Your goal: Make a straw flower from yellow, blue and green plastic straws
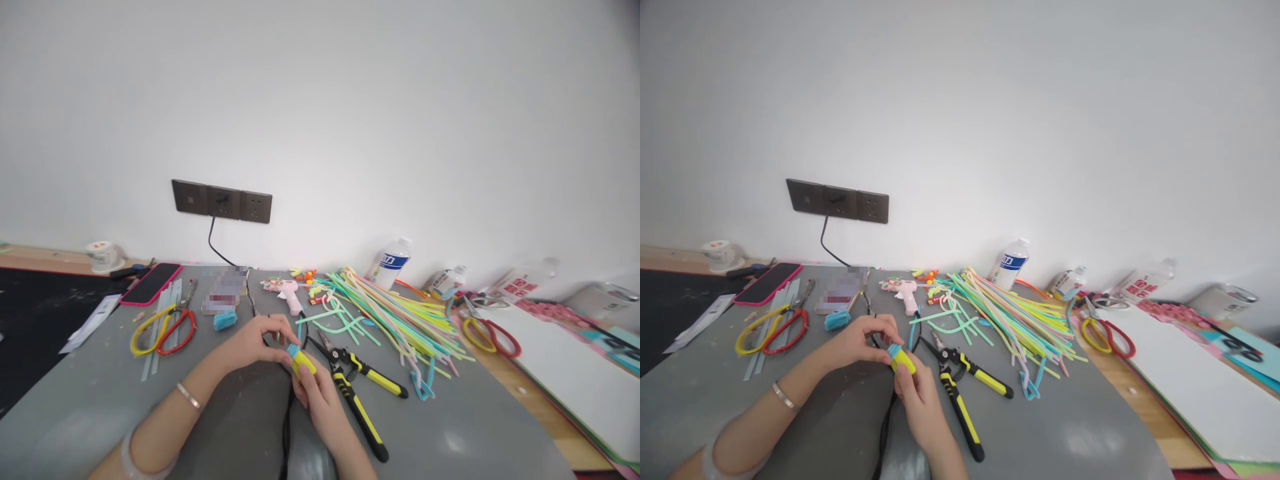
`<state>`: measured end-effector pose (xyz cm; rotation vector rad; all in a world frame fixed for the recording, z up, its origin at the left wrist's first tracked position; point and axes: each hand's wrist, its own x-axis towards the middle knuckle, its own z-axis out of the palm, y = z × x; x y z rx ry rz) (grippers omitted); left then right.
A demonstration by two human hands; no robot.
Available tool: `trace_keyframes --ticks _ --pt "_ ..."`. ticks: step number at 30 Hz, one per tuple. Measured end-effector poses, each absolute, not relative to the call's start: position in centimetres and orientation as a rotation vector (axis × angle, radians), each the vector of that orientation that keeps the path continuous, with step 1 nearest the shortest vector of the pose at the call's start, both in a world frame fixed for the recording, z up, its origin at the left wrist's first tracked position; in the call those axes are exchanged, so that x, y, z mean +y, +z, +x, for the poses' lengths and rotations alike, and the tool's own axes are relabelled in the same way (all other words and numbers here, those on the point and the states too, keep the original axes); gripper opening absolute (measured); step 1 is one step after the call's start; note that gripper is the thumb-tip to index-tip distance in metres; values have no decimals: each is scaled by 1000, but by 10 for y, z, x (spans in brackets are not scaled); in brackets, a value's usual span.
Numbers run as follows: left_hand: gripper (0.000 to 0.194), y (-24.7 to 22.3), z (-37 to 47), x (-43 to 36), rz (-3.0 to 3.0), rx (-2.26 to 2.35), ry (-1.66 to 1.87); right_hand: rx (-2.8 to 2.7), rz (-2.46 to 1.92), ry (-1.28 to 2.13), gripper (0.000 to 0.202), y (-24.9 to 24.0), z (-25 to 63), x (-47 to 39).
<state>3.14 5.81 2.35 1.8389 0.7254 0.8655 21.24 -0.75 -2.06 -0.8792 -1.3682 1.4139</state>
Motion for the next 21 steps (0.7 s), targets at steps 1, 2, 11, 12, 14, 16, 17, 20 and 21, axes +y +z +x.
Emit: trace_keyframes --ticks 1,2,11,12,14,16,17,20,21 --pt "38 23 31 59 1838 725 861 -1367 -880 1416 42 -21 213 -8" --pt "38 23 30 59 1844 720 853 -1367 -884 1416 43 -20 213 -8" --pt "37 26 27 59 1961 692 762 -1322 -920 1377 47 -23 211 -4" --pt "37 27 27 59 1966 698 751 -1320 -919 1371 46 -24 211 -4" --pt "34 27 27 59 1968 707 741 -1317 -923 1354 45 -25 211 -4" --pt "32 27 26 60 1970 716 766 -1327 -924 1341 45 -27 211 -4" --pt "31 27 26 60 1977 718 788 -1336 -921 1338 44 -28 211 -4" --pt "30 26 26 60 2010 732 835 -1354 -914 1314 42 -29 211 -4" --pt "30 25 26 61 2020 737 841 -1358 -919 1307 42 -29 211 -4"
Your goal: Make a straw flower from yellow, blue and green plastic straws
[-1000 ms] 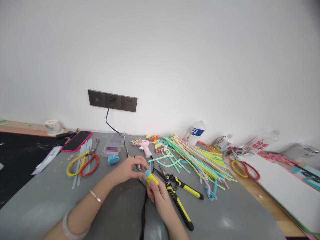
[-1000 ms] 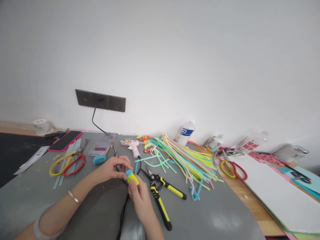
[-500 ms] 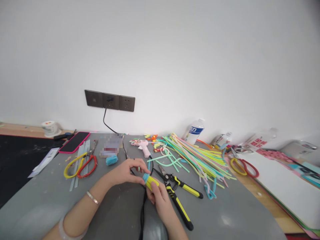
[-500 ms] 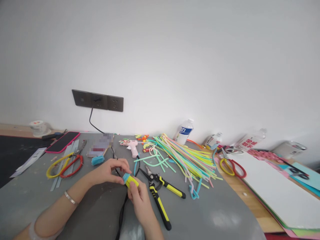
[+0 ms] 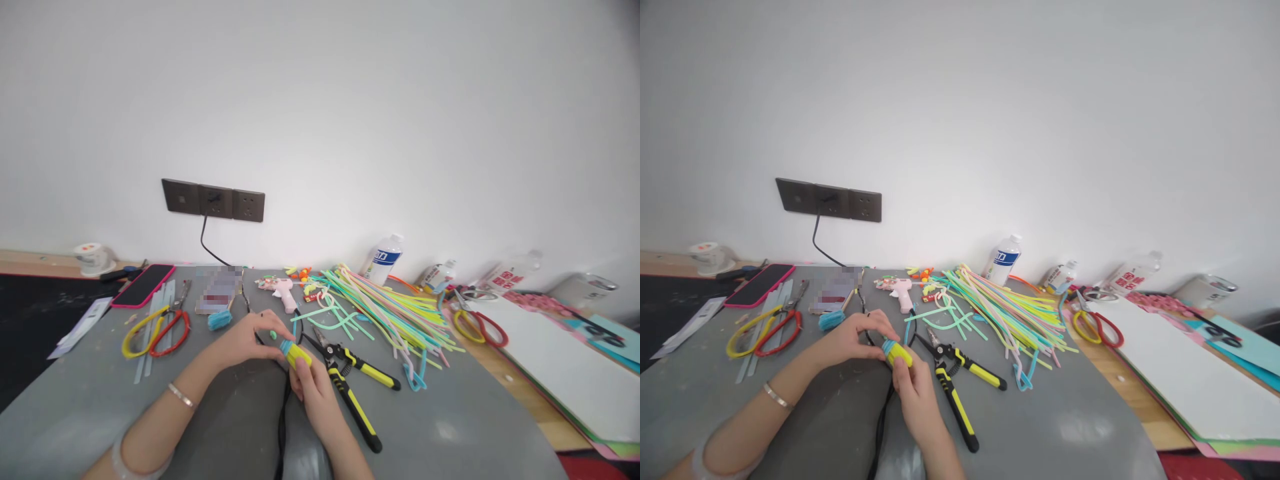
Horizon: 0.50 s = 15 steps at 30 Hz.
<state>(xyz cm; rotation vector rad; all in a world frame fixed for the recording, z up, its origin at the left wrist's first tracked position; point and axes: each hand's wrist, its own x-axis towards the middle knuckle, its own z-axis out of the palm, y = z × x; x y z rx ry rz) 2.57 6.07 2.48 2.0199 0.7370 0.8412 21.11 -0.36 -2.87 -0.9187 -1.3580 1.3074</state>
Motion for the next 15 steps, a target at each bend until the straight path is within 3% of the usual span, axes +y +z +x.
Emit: trace_keyframes --ticks 6,15 --pt "32 22 27 62 2049 718 865 -1363 -950 1308 48 -29 210 -4" --pt "28 22 28 61 2076 715 872 -1384 -1067 1114 41 -36 212 -5"
